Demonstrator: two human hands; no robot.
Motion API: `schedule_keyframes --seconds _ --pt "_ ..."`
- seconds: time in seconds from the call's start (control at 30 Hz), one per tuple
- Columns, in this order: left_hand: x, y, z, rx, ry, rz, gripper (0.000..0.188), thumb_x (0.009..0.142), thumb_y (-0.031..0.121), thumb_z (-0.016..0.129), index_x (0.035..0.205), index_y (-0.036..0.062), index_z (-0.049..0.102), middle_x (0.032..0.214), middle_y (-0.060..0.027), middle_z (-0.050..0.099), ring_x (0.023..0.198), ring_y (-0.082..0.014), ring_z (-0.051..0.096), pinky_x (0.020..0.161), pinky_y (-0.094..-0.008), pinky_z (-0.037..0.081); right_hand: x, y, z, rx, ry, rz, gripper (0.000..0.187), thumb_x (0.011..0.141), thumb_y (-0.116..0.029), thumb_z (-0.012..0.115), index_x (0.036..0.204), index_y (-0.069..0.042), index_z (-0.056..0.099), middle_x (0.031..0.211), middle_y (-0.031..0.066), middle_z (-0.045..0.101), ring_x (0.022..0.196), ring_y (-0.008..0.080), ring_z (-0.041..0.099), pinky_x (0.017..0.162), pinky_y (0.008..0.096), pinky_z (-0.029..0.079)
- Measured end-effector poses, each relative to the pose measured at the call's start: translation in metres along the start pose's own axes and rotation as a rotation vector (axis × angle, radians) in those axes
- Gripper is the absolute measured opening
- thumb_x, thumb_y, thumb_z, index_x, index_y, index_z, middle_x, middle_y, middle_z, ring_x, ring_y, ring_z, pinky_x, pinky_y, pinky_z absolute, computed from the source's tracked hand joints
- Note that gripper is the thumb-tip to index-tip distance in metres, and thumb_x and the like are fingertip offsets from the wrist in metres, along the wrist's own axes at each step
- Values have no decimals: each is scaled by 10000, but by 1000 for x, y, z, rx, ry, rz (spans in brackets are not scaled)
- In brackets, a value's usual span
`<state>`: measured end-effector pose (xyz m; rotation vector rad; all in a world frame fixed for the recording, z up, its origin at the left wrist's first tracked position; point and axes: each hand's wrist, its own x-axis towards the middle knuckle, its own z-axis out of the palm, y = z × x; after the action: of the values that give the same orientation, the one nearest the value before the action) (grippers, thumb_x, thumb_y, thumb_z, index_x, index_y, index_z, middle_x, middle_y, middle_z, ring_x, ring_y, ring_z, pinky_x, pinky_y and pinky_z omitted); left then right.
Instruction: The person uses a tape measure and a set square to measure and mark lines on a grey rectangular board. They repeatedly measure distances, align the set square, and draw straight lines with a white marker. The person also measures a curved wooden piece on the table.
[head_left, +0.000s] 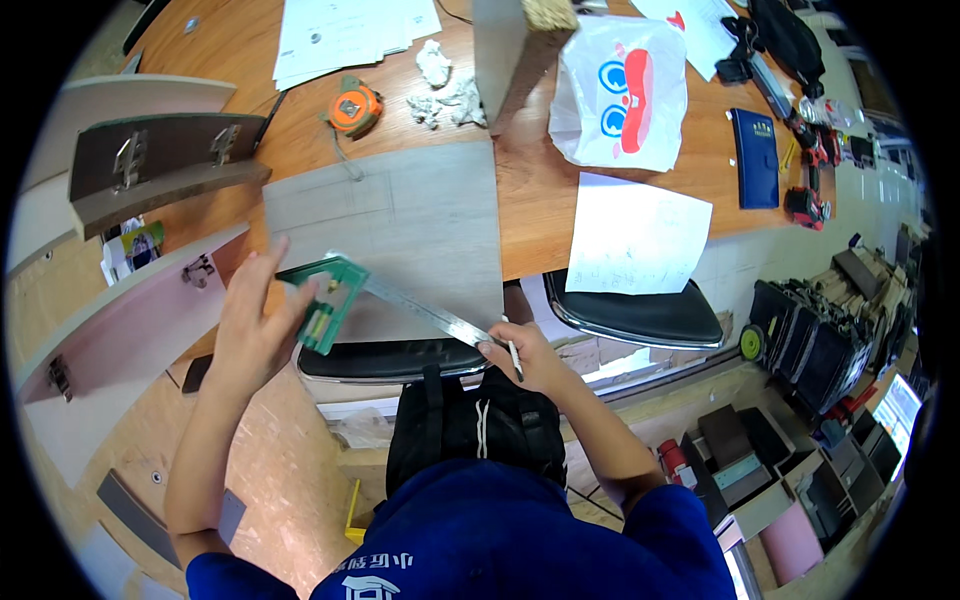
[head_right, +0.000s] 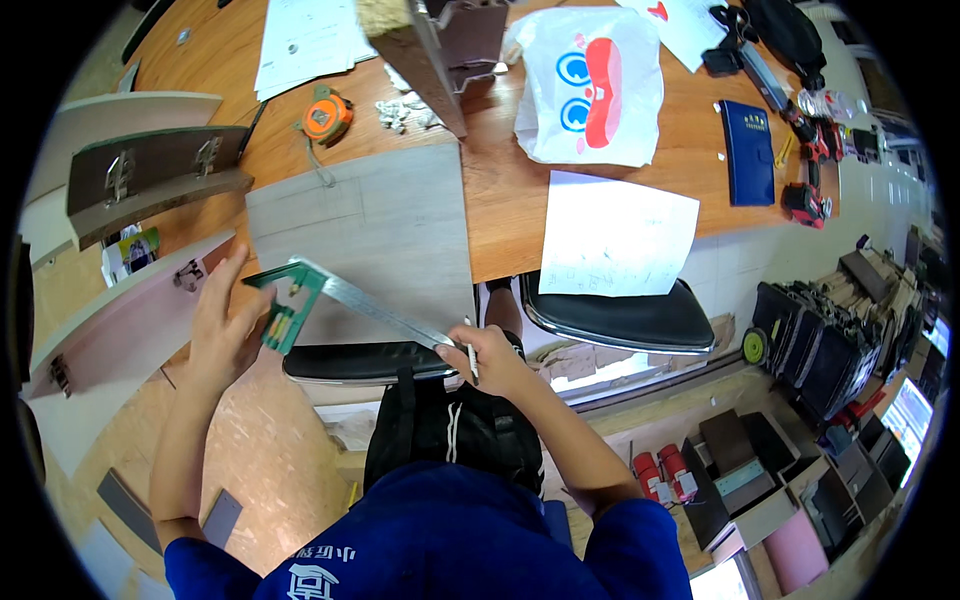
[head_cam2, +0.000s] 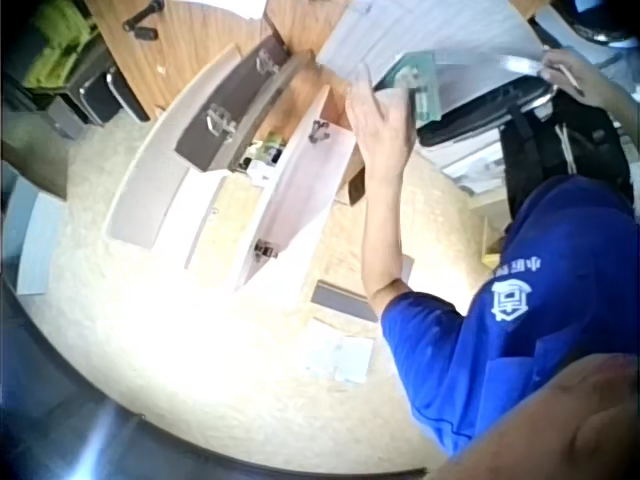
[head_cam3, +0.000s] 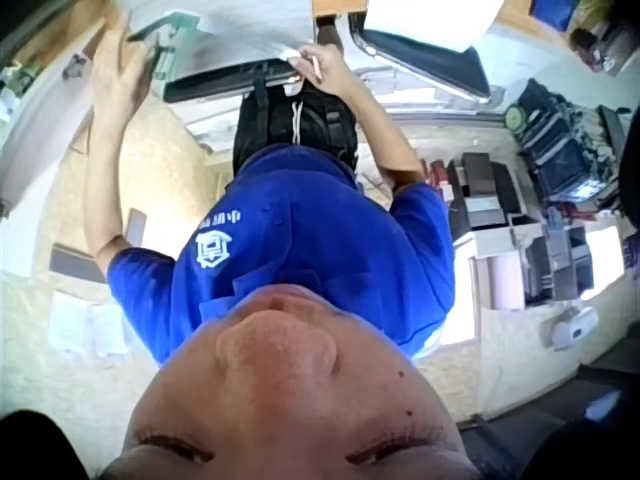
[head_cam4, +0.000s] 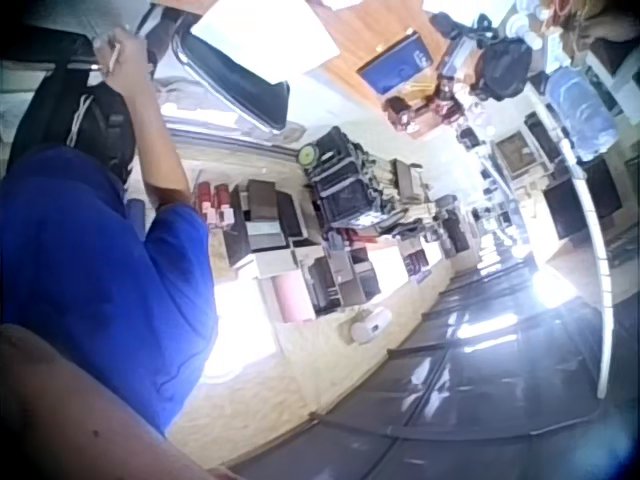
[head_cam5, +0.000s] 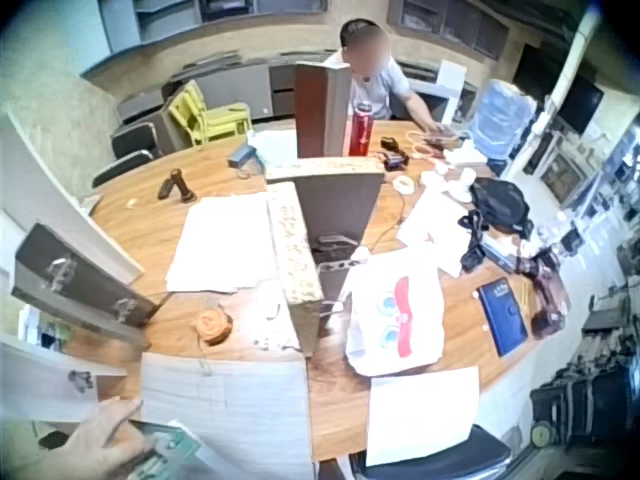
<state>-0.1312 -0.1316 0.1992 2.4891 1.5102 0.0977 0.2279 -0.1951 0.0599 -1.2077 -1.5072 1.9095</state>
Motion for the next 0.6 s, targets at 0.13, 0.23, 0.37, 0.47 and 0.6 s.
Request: schedule_keyframes --seconds 0.13,0.23,0.37,0.47,0.6 --pt "-31 6 29 -401 192 -507 667 827 64 729 1430 26 445 1383 -218 522 1329 -330 496 1083 -438 423 -18 3 9 -66 141 3 181 941 -161 690 872 0 642 589 112 572 493 179 547 509 306 427" --pt "-69 27 78 -1271 82 -1033 654 959 176 669 1489 -3 330 1286 -165 603 1202 -253 600 972 -370 505 -21 -4 30 -132 213 1 191 925 -153 706 864 12 632 577 144 568 480 170 551 484 316 414" --pt "-43 62 118 -1778 240 -1101 476 1013 211 614 1389 21 390 1165 -155 663 1053 -253 683 854 -366 570 -16 -7 67 -148 292 28 209 909 -158 739 878 14 624 552 103 586 453 148 588 446 303 436" --pt "-11 48 140 -2002 427 -1123 354 1019 208 607 1284 35 451 1168 -176 656 1042 -264 687 836 -381 580 -10 3 86 -164 368 44 238 903 -185 756 917 9 620 538 73 604 452 138 626 438 294 473" --pt "44 17 159 -1950 491 -1133 280 1033 233 581 1207 38 481 1135 -189 661 970 -247 699 799 -371 584 16 20 88 -297 367 76 319 857 -181 783 1056 4 616 684 143 662 598 267 680 567 353 526"
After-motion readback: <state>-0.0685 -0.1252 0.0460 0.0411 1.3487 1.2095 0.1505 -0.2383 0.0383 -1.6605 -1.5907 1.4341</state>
